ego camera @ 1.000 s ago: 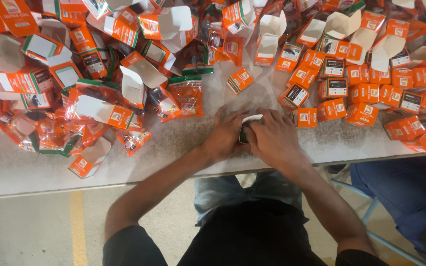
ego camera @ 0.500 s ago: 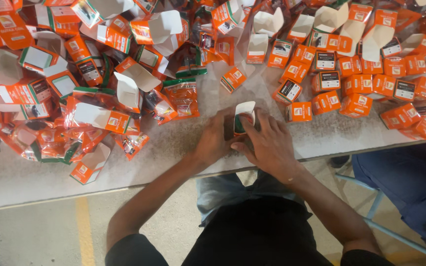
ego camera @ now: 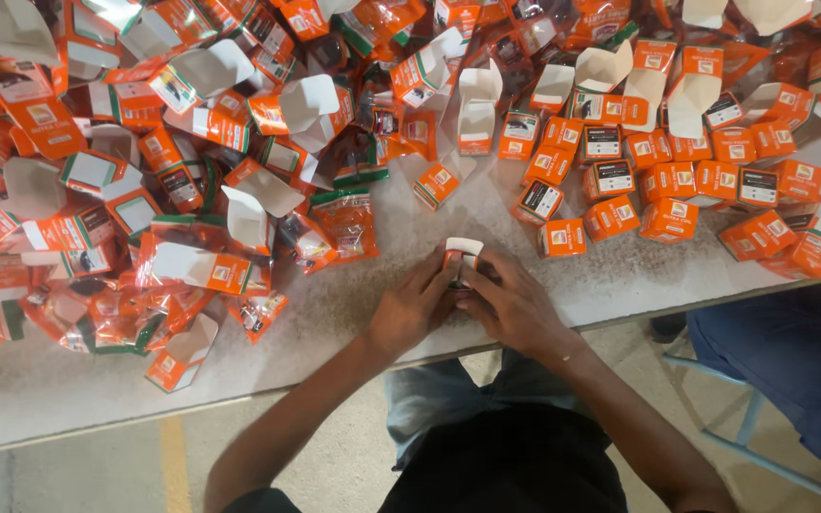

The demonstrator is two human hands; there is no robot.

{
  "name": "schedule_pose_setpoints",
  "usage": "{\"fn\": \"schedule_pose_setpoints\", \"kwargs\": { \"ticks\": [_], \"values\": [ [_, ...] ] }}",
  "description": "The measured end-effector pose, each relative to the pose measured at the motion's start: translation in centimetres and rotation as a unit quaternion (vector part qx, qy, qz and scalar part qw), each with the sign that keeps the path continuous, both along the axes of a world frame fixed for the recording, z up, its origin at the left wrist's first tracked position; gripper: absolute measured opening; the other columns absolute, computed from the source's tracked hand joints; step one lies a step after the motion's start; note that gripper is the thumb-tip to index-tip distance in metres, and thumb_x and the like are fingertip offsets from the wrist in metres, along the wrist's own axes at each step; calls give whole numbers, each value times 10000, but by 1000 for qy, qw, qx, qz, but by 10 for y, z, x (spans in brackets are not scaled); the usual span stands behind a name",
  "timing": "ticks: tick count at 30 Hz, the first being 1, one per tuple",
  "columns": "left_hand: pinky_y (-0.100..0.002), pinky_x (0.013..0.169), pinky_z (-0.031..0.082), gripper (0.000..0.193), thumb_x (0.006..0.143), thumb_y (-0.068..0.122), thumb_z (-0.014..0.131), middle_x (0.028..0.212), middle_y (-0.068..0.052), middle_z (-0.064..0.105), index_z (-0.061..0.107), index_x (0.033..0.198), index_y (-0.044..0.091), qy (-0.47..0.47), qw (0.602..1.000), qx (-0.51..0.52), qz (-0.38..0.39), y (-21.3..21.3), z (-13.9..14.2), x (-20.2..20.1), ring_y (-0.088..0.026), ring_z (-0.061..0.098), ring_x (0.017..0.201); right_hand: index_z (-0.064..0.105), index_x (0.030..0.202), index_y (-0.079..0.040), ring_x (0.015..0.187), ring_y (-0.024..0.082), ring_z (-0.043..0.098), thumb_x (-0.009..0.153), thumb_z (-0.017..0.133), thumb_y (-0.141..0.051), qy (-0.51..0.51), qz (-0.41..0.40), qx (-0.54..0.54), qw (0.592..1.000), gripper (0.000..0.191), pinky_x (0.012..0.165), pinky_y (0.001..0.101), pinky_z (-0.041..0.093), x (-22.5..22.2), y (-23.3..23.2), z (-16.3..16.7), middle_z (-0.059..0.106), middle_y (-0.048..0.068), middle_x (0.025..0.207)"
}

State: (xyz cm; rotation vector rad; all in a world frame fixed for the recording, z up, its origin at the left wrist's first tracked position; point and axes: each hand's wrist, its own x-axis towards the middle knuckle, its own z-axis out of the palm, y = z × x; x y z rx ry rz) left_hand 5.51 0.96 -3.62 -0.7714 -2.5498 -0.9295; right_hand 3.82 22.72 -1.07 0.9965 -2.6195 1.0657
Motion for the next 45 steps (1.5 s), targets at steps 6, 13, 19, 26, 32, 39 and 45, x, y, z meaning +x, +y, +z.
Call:
{"fn": "schedule_pose_setpoints", "kwargs": {
  "ticks": [6,13,19,26,32,39,45],
  "values": [
    [-469,1028,547,684,885,207,789,1458,-259,535,489,1467,7,23,998,-47,-25,-4,19,-6,-410,608,1256,573,1375,14,1156,405,655,889,788,-199,6,-32,-56,998,572,955,450,535,2,1,-1,610,178,1329],
    [-380,999,593,543,849,72,836,1511,-226,519,618,1342,138,-47,991,79,-99,-20,15,-10,-348,630,1300,699,1113,-85,1071,315,691,810,849,-161,31,-15,-65,997,346,888,414,570,-3,1,0,652,169,1280],
    [-387,1042,589,369,795,29,836,1276,-62,646,624,1084,116,-44,985,118,-122,-22,8,-14,-321,633,1322,579,954,-81,1320,341,644,864,740,-28,57,43,-87,994,192,1046,446,550,-4,5,5,702,99,1326],
    [-404,917,597,348,733,98,867,1181,-143,643,696,1034,72,14,990,83,-110,-16,31,-9,-344,661,1143,690,1188,-28,1296,339,637,864,753,-23,-32,79,-127,988,330,1068,439,538,-4,10,16,700,119,1294],
    [-402,1015,592,324,812,96,862,1198,-90,704,711,1097,60,30,990,84,-107,-15,35,-6,-296,676,1191,731,1120,-64,1224,304,687,861,802,-54,28,48,-111,992,269,996,400,586,-2,4,9,725,89,1227],
    [-382,1101,588,276,888,148,859,1268,-51,700,693,1105,107,30,993,55,-96,-17,34,-1,-260,664,1302,734,1083,-60,1230,312,684,874,795,-56,46,43,-99,993,218,990,405,593,0,5,14,715,96,1235],
    [-457,1126,497,287,905,292,811,1318,-95,663,700,1103,117,44,992,-55,-108,-19,49,-2,-300,592,1334,720,993,-38,1258,336,630,835,805,-122,75,80,-35,993,198,1018,451,551,3,5,19,657,135,1322]
  ]
}}
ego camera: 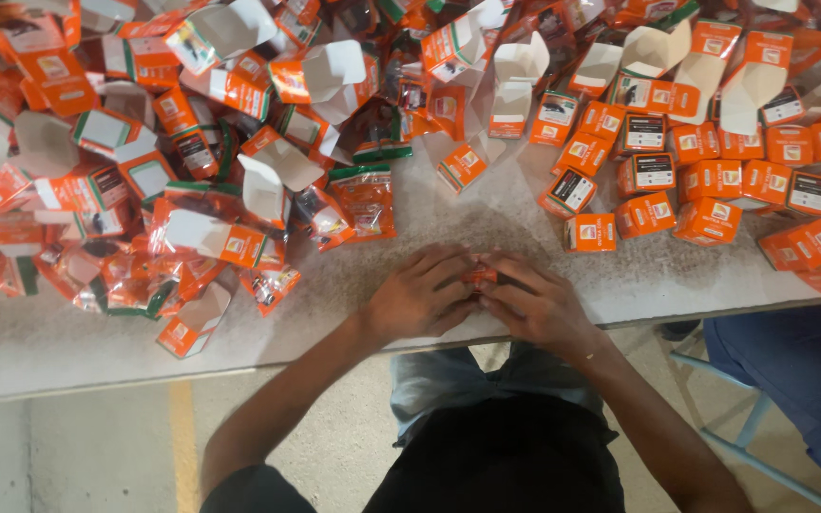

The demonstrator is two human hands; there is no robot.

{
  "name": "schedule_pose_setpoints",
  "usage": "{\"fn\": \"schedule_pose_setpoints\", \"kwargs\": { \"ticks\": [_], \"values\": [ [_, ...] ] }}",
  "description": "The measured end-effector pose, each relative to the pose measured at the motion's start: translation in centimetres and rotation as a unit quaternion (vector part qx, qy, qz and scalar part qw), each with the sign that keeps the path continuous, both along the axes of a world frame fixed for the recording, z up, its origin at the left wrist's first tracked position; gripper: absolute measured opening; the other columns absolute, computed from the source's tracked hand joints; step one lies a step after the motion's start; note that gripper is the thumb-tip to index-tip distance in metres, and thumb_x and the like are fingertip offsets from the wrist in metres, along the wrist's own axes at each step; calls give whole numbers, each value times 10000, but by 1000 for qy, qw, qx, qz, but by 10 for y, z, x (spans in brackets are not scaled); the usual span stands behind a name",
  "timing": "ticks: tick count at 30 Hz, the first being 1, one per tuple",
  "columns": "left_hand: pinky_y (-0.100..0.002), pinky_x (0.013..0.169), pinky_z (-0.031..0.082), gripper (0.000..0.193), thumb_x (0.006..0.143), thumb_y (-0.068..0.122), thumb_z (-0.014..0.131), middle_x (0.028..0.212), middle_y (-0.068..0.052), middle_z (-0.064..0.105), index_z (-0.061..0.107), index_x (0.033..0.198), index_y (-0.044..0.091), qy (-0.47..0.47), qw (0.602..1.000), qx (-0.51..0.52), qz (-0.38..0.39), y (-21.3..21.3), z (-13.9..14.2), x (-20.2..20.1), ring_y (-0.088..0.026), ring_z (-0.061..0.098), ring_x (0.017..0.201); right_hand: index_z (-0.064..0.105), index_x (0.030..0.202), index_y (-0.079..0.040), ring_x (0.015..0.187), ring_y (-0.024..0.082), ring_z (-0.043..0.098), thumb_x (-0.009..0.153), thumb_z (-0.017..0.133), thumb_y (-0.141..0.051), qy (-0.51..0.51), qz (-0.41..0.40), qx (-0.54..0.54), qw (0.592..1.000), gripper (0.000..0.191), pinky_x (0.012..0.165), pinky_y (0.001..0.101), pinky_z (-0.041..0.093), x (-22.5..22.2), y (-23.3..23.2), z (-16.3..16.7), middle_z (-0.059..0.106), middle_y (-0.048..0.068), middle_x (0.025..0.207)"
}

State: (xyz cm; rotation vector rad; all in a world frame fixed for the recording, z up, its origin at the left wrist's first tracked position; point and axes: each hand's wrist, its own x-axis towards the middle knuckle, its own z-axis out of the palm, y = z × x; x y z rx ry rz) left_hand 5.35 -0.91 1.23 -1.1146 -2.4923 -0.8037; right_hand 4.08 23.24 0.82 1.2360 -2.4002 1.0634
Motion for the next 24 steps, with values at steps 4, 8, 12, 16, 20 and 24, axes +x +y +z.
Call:
{"fn": "schedule_pose_setpoints", "kwargs": {
  "ticks": [4,8,12,16,20,24],
  "values": [
    [-576,1132,345,442,825,329,764,1293,-134,654,689,1177,72,60,984,-86,143,-26,2,-15,-349,580,1294,692,1025,-65,1241,340,641,889,755,-51,8,-142,0,990,150,1025,424,552,-7,-4,-6,654,128,1312],
    [-584,1141,292,479,810,320,746,1286,-162,673,687,1185,27,69,916,-193,344,-53,-7,-22,-323,592,1283,639,1240,-24,1363,467,499,914,710,-47,137,-292,43,946,334,1125,520,470,-18,-1,-2,534,257,1422],
    [-588,1261,266,148,961,208,736,1208,-80,724,697,1021,79,114,921,-180,326,-52,-10,-25,-261,629,1310,582,1375,-37,1369,414,526,941,740,-151,48,-140,-27,989,476,1116,495,483,-2,-27,-2,542,246,1455],
    [-544,1096,429,158,820,135,715,1020,-114,747,744,953,55,-102,972,83,193,-17,0,-7,-306,674,1056,549,1423,-6,1227,444,599,876,757,-204,-27,-84,-8,996,618,960,483,526,1,-48,-9,575,291,1391],
    [-450,937,574,148,908,124,705,1058,-136,757,739,1037,61,-142,968,149,143,-11,13,-26,-314,703,1020,590,1400,-48,1078,334,714,917,687,-75,-81,-91,-69,990,494,843,399,600,3,-33,-15,692,172,1259],
    [-513,985,528,640,754,190,768,1331,-262,562,584,1335,-6,-37,986,98,134,1,9,-89,-471,622,1165,628,1210,-60,885,237,774,963,724,-130,-178,-113,-123,970,274,725,338,607,19,-15,-22,761,98,995]
  ]
}}
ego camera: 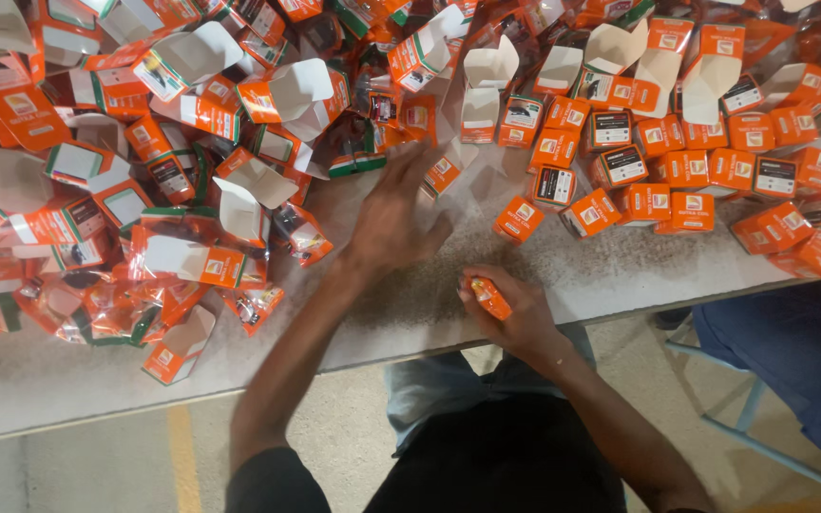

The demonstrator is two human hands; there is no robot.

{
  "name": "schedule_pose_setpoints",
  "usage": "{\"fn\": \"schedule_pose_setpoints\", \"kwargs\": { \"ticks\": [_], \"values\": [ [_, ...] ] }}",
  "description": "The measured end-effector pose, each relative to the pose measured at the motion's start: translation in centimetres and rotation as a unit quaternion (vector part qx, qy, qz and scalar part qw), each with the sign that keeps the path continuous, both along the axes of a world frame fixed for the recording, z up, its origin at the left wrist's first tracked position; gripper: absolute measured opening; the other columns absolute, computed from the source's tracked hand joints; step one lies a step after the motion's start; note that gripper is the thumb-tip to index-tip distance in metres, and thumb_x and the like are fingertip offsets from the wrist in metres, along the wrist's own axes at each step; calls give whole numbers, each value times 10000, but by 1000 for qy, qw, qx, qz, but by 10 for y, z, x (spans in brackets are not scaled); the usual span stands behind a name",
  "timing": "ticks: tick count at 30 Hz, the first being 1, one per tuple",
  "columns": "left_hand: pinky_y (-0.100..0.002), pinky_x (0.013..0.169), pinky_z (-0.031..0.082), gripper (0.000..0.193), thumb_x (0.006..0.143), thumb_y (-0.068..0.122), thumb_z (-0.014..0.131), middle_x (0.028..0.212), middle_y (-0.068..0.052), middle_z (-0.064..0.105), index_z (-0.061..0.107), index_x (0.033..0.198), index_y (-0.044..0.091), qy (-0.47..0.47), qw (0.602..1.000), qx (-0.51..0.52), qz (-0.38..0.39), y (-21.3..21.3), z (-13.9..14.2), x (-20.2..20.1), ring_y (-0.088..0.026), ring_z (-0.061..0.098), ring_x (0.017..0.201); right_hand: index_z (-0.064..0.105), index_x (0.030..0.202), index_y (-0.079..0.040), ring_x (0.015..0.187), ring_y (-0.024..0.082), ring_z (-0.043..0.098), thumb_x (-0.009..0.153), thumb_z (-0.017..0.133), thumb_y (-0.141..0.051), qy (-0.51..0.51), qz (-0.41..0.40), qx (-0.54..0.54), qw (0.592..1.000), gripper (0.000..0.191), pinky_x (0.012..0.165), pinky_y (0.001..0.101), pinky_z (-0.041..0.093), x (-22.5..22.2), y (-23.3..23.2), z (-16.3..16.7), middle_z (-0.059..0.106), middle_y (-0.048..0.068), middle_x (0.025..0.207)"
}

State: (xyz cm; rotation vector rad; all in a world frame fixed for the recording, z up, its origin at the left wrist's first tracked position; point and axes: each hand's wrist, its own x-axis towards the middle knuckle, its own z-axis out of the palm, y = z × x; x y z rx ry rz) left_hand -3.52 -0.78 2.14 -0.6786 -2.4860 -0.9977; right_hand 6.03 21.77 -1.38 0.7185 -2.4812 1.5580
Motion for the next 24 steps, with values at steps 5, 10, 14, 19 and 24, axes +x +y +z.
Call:
{"fn": "schedule_pose_setpoints", "kwargs": {
  "ticks": [5,10,14,19,24],
  "values": [
    [-490,948,552,404,787,127,778,1496,-220,459,597,1147,95,-76,994,-71,22,18,-18,-23,-446,619,1221,628,1004,-79,662,166,730,979,706,-154,-41,-27,-18,999,111,617,302,561,4,24,-9,699,70,769],
    [-437,995,590,266,846,123,793,1512,-171,485,567,976,72,-131,991,19,-24,13,-23,28,-346,636,1232,558,1289,-41,741,107,560,1051,467,-238,-153,-7,-249,956,323,665,251,464,-13,28,2,619,45,1000],
    [-428,917,582,326,704,166,824,1513,-164,488,640,960,83,-63,997,-14,-32,18,-15,66,-356,625,1214,467,1412,-18,1052,139,561,1064,518,-165,-151,20,-243,958,381,921,301,511,-24,7,26,548,100,1290],
    [-381,984,587,375,786,158,809,1595,-155,474,758,1155,201,-83,992,-14,-91,9,-9,90,-319,635,1253,487,1441,13,1290,225,521,1015,634,-27,23,6,-91,996,453,1130,374,444,-18,-3,45,496,145,1380],
    [-447,889,554,410,771,393,909,1366,-102,573,716,991,107,-49,996,-68,-39,8,-28,87,-329,648,1103,500,1450,18,1323,206,588,971,704,30,-106,5,-278,955,521,1158,348,495,-5,7,44,556,135,1408]
  ]
}}
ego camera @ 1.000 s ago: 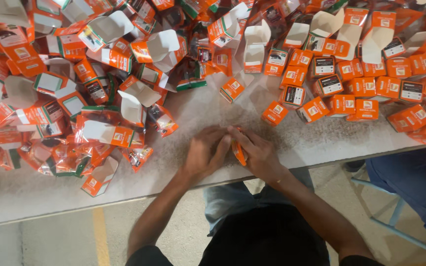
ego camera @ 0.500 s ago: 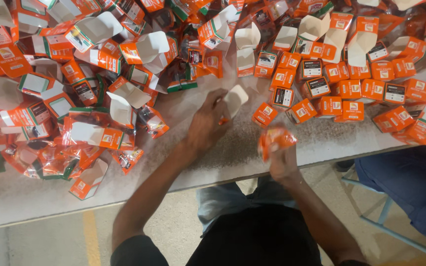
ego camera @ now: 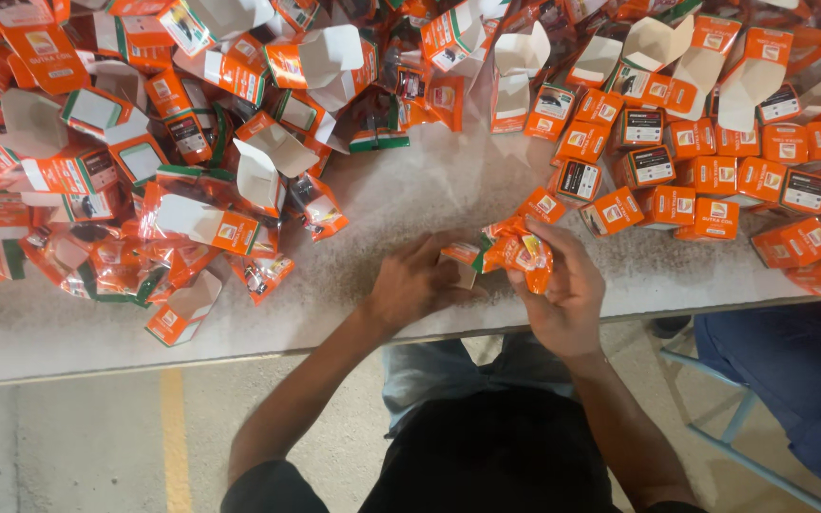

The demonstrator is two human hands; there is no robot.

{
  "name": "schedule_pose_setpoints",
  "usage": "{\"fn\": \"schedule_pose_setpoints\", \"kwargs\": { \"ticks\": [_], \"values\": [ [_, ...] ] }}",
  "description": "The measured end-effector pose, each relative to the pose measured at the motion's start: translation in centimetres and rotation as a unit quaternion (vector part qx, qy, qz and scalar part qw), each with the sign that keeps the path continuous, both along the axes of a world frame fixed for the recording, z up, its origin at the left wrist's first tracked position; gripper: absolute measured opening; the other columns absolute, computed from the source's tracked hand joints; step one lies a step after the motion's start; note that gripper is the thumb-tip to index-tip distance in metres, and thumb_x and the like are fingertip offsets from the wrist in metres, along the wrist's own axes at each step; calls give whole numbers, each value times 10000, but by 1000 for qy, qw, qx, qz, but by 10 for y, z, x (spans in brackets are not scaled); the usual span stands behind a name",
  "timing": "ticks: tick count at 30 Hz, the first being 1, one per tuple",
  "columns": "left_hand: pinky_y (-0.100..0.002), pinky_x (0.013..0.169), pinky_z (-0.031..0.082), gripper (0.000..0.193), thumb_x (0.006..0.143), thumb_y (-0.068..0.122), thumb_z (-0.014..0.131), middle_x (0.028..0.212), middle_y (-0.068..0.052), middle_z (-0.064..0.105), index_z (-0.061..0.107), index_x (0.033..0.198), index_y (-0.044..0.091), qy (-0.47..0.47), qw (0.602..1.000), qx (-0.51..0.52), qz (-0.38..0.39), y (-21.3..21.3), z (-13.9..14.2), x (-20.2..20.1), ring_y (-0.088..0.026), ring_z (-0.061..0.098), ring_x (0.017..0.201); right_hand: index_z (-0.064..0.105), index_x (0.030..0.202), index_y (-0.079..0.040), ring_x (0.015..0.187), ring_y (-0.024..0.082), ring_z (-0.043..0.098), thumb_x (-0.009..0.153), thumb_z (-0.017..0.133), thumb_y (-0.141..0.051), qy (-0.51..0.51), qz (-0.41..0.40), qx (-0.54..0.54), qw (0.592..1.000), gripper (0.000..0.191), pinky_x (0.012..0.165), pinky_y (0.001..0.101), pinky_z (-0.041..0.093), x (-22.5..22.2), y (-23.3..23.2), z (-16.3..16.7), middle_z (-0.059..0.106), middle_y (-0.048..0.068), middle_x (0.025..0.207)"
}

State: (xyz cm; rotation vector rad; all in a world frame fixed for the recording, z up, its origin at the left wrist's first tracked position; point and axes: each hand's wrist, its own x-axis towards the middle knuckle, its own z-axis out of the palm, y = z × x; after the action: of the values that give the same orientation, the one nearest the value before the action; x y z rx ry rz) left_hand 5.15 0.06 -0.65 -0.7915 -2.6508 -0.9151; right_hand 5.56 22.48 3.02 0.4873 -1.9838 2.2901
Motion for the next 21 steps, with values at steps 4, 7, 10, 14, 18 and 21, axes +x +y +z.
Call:
{"fn": "schedule_pose_setpoints", "kwargs": {
  "ticks": [4,7,10,14,18,21],
  "values": [
    [-426,945,575,358,617,293,839,1198,29,671,641,903,211,66,997,-31,-4,4,-17,-5,-309,669,1133,586,1353,17,1267,225,634,904,776,2,59,24,99,993,488,1118,344,513,8,3,3,629,155,1329],
    [-460,834,556,617,671,232,870,1186,-213,648,563,1162,17,-42,998,-34,45,13,-21,1,-378,660,1051,634,1291,-27,1205,255,678,869,818,-30,106,-6,197,975,460,1047,332,547,5,-6,8,679,164,1298],
    [-465,869,541,722,760,224,898,1089,-170,665,473,1313,36,-73,991,91,61,17,-17,10,-389,657,1030,661,1267,-60,1211,323,660,825,856,-83,180,-69,309,931,483,1031,377,539,-3,-16,15,673,164,1280],
    [-480,866,526,1016,708,192,902,1094,-181,683,287,1488,-23,-95,981,137,95,22,-12,13,-401,645,998,727,1171,-123,1183,343,629,793,841,-188,217,-57,428,875,400,984,442,529,-8,-21,27,647,136,1284],
    [-482,1002,488,1100,733,170,882,1142,-97,726,215,1595,17,-7,993,99,67,22,-12,11,-334,665,1063,760,1066,-113,1222,384,573,733,792,-314,223,1,560,798,390,911,499,479,-9,-16,32,596,196,1325],
    [-486,1054,463,1116,721,231,915,1080,-99,696,247,1595,38,4,997,61,52,21,-14,10,-323,667,1054,741,976,-88,1230,373,571,850,756,-390,186,64,586,786,327,944,505,464,-24,-16,26,603,194,1346]
  ]
}}
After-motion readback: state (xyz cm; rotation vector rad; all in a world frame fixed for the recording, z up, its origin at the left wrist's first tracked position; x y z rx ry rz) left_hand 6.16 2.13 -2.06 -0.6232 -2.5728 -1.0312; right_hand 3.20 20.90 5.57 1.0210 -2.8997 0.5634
